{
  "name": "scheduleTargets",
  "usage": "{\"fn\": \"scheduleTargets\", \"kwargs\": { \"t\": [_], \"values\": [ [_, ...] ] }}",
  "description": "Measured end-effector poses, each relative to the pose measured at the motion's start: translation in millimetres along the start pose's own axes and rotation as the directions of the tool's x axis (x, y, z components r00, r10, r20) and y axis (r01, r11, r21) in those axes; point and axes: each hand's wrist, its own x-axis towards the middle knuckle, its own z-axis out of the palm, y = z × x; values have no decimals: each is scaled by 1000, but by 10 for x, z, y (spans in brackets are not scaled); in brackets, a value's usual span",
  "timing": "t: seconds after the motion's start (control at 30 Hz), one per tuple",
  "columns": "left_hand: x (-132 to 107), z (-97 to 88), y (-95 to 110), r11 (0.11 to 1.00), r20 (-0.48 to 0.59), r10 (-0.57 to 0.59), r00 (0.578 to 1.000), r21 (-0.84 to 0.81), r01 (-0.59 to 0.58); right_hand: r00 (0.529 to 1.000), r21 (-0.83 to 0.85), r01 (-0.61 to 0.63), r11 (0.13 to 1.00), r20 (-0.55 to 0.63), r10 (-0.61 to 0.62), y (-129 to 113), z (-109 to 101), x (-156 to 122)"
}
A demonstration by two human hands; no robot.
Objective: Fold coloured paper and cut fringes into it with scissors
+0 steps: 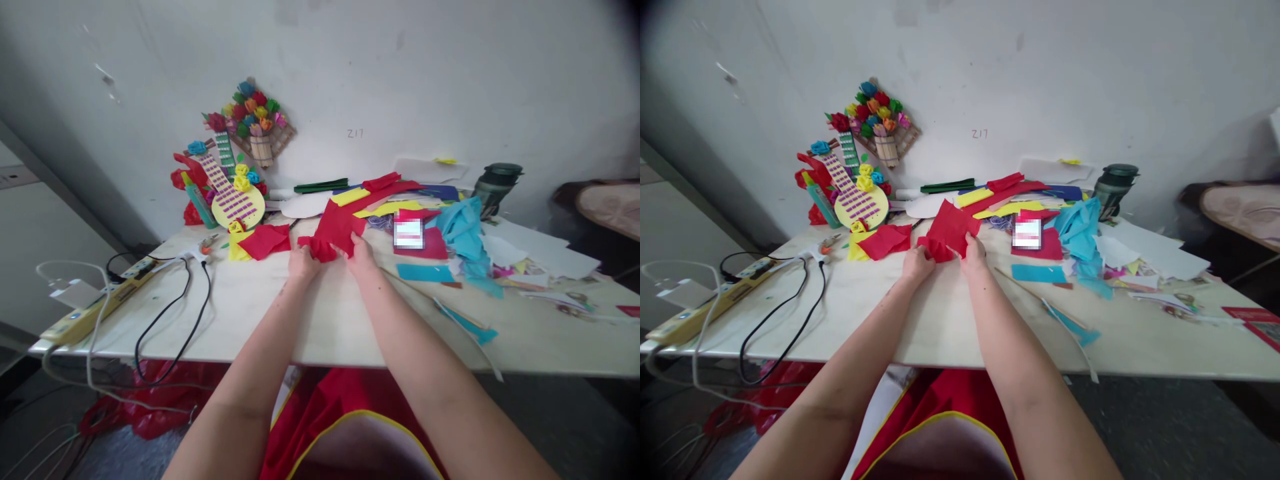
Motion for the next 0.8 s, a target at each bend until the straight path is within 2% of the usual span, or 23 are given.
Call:
{"fn": "scheduleTargets", "kwargs": {
  "t": [0.07, 0.17, 0.27, 0.33, 0.43, 0.5, 0.67, 0.8],
  "values": [
    [0, -33, 9, 999, 37, -38, 999, 32, 37, 998, 33, -41, 999, 51, 39, 16, 1, -13],
    [12, -104, -5, 988, 88, -156, 984, 19, 155, 986, 51, -112, 992, 126, 105, 62, -28, 18],
    [24, -177, -68, 941, 117, -278, 954, -167, 294, 979, 41, -156, 987, 138, 149, 107, -69, 80],
    [25, -215, -122, 865, 151, -337, 929, -341, 369, 979, 42, -166, 985, 123, 160, 121, -83, 109],
    [19, -243, -183, 737, 204, -376, 904, -525, 425, 980, 51, -173, 984, 105, 167, 125, -74, 114],
    [18, -241, -206, 701, 225, -373, 900, -567, 433, 980, 49, -177, 983, 104, 171, 125, -60, 98],
    [34, -196, -237, 763, 211, -338, 917, -509, 398, 974, 68, -198, 978, 126, 188, 103, -31, 52],
    [30, -178, -198, 852, 155, -332, 931, -373, 366, 988, 38, -153, 987, 2, 153, 44, 5, 8]
  ]
}}
